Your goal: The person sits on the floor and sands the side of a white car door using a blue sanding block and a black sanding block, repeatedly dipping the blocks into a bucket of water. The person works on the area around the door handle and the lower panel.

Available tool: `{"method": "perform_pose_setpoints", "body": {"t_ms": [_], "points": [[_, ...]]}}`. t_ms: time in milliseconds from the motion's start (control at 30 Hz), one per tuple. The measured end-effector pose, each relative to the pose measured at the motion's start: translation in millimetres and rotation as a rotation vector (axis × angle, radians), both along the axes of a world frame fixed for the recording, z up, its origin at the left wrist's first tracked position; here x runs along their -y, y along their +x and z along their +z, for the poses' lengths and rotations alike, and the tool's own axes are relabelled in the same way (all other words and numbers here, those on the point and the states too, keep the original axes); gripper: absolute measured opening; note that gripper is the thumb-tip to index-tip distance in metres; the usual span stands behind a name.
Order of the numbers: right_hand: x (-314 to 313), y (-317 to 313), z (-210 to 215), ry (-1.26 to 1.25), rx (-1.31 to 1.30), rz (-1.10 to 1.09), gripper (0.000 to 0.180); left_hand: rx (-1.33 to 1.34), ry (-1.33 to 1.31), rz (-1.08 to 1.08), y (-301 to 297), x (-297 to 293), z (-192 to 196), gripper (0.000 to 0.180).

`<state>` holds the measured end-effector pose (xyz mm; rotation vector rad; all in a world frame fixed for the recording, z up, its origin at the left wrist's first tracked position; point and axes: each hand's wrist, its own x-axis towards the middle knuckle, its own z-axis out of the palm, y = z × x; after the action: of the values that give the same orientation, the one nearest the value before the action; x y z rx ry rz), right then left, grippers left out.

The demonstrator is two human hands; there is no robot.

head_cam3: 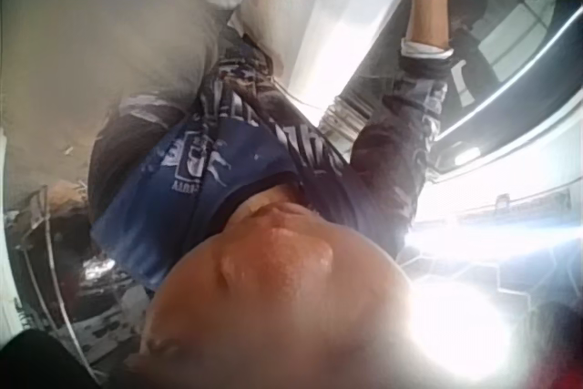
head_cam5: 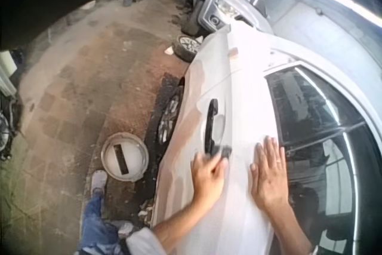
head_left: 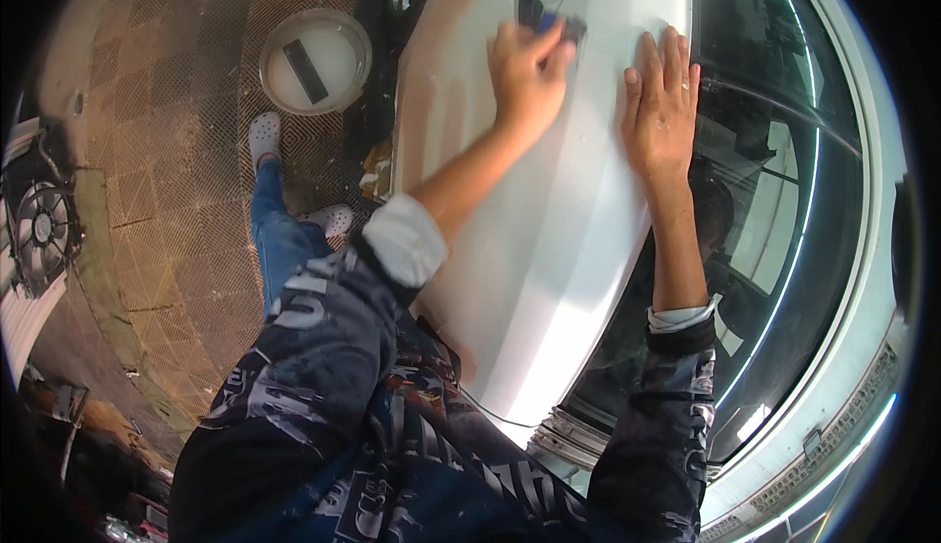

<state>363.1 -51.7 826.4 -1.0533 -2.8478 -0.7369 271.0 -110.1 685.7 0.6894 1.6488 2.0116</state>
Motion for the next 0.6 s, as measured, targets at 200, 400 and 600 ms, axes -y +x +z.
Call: {"method": "perform_pose_setpoints", "body": {"t_ms": [200,400,600], "points": [[4,2,0,0.001,0.001,0.000,0.047,-0.043,0.000,0.026,6,3,-5,0.032],[8,3,-4,-0.009,0.003,-0.039,0.046,-0.013,0.034,-0.042,29,60,-2,0.033],[2,-8,0,-0.011,0.007,0.024,0.047,-0.013,-0.041,0.094,-19,-25,-11,0.032]]}}
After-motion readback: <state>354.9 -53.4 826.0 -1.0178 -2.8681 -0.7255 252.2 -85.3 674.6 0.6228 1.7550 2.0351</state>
